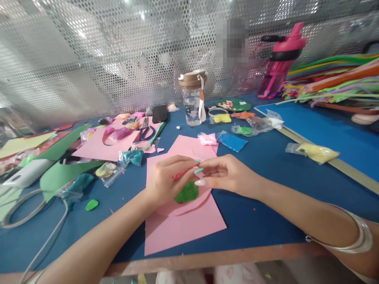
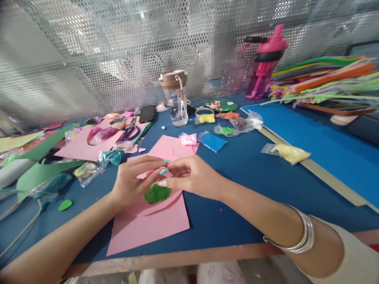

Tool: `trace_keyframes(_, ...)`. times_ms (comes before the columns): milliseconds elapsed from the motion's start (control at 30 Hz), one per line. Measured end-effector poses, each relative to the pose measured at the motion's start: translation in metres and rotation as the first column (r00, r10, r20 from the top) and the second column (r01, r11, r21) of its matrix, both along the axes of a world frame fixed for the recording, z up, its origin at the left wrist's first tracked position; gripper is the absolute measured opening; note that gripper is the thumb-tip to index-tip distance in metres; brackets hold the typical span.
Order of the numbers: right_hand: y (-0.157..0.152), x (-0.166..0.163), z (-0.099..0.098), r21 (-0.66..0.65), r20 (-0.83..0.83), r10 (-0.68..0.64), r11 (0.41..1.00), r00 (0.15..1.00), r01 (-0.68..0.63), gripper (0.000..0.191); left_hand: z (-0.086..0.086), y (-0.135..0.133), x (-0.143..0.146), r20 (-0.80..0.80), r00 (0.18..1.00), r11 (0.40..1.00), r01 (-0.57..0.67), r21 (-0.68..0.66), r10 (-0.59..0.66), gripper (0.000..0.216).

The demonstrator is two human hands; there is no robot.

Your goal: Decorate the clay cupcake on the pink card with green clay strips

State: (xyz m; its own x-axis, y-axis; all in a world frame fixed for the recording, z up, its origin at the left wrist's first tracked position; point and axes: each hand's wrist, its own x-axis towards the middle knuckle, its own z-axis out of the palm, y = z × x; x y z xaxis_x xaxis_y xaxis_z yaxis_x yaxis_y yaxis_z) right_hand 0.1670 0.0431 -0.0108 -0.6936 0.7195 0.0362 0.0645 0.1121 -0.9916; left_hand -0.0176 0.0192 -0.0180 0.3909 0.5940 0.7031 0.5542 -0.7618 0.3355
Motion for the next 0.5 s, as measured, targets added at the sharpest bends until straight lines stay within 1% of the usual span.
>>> trace_keyframes(67, -0.001, -0.001, -0.001, 0.010, 0.012, -0.003, 1.000, 1.000, 0.003, 0.026, 0.000, -0.001, 0.001, -0.046, 0.998, 1.000, 0.031, 0.005, -0.031, 0.011)
trace_keyframes(133, -0.002, -0.002, -0.002, 0.013, 0.015, -0.043, 0.999, 0.999, 0.043, 0.020, 0.001, -0.002, 0.001, -0.096, 0.994, 0.999, 0.045, 0.004, -0.044, 0.010)
trace_keyframes(233, -0.007, -0.002, 0.000, 0.038, 0.016, -0.090, 0.995, 0.996, 0.090, 0.015, 0.003, -0.005, 0.001, -0.173, 0.985, 0.999, 0.024, 0.039, -0.017, 0.016)
trace_keyframes(367, -0.010, 0.000, 0.003, 0.055, -0.020, -0.089, 0.994, 0.996, 0.090, 0.010, 0.002, -0.007, 0.003, -0.161, 0.986, 0.997, -0.018, 0.077, 0.030, 0.016)
trace_keyframes(433, -0.009, 0.000, 0.002, 0.016, -0.040, -0.091, 0.996, 0.995, 0.091, 0.010, 0.001, -0.007, 0.003, -0.157, 0.987, 0.995, -0.016, 0.103, 0.032, 0.013)
trace_keyframes(500, -0.006, -0.001, 0.000, -0.060, -0.103, -0.094, 0.994, 0.990, 0.088, 0.012, 0.001, -0.006, 0.002, -0.180, 0.983, 0.987, 0.001, 0.161, 0.029, 0.010)
